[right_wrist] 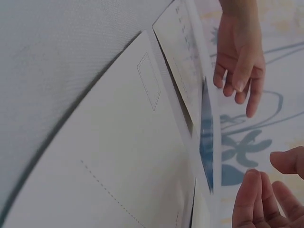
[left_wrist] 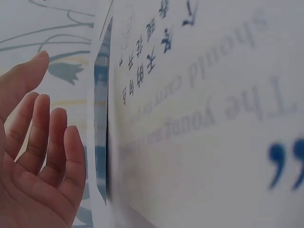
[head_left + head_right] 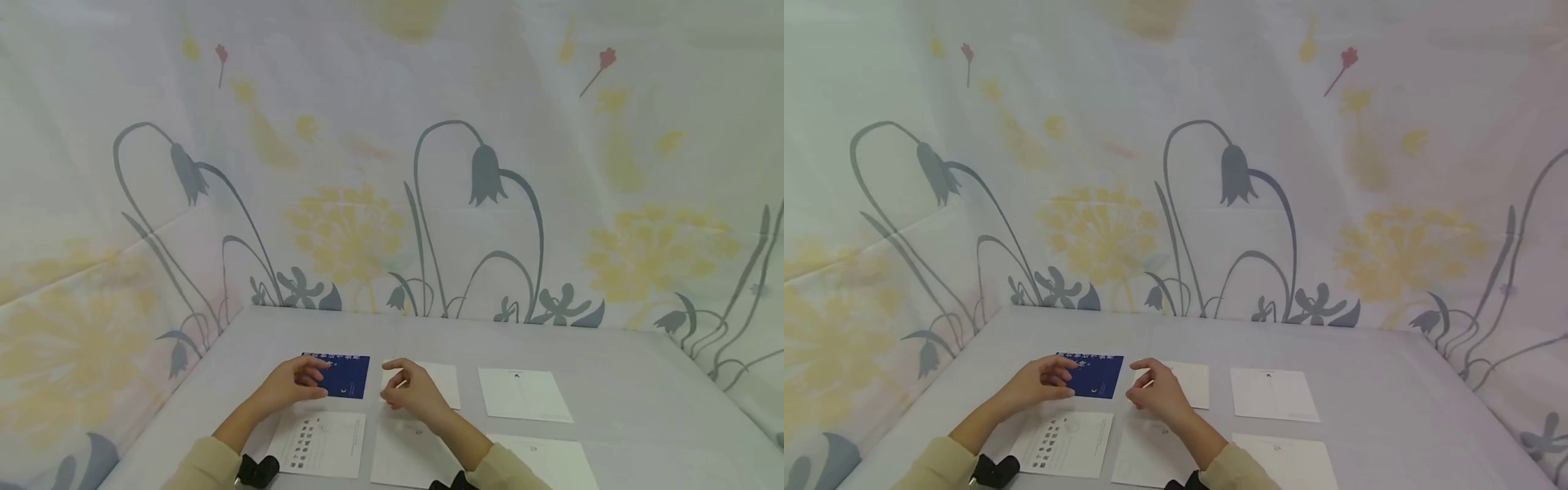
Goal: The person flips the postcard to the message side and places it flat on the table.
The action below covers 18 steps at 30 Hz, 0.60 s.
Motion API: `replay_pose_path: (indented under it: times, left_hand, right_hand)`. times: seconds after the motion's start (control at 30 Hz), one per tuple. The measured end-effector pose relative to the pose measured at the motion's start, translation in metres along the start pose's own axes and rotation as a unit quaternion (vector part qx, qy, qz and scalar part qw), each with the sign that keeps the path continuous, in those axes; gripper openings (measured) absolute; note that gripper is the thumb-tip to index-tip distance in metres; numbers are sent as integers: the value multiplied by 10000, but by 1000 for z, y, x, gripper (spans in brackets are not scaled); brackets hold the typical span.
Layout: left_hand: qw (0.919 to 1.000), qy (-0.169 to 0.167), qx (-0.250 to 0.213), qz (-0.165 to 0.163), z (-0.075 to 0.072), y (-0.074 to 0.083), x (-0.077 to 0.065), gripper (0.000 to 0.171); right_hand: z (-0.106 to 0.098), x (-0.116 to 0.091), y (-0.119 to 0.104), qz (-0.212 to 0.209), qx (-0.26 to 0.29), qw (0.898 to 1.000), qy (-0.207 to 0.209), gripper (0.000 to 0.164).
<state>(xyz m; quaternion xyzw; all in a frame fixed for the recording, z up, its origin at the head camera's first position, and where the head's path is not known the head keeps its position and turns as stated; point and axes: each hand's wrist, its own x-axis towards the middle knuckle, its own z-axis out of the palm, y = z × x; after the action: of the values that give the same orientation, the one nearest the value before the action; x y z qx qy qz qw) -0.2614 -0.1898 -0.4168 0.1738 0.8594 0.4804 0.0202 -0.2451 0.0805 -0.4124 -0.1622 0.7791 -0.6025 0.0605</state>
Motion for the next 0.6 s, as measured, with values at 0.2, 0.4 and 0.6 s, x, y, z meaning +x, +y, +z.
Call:
replay_pose_path:
  times: [0.2, 0.4, 0.6]
  left_hand:
    - [9997, 131, 143, -144, -11, -8, 1, 53]
    - [9988, 244, 285, -325, -22, -12, -1, 58]
    - [9965, 216, 598, -540, -31, -19, 2, 59]
  right_hand:
    - [3, 5, 0, -49, -74, 10000, 8, 47]
    - [2, 9, -1, -4, -140, 9999, 71, 48]
    - [5, 18, 1, -39, -192, 9998, 83, 48]
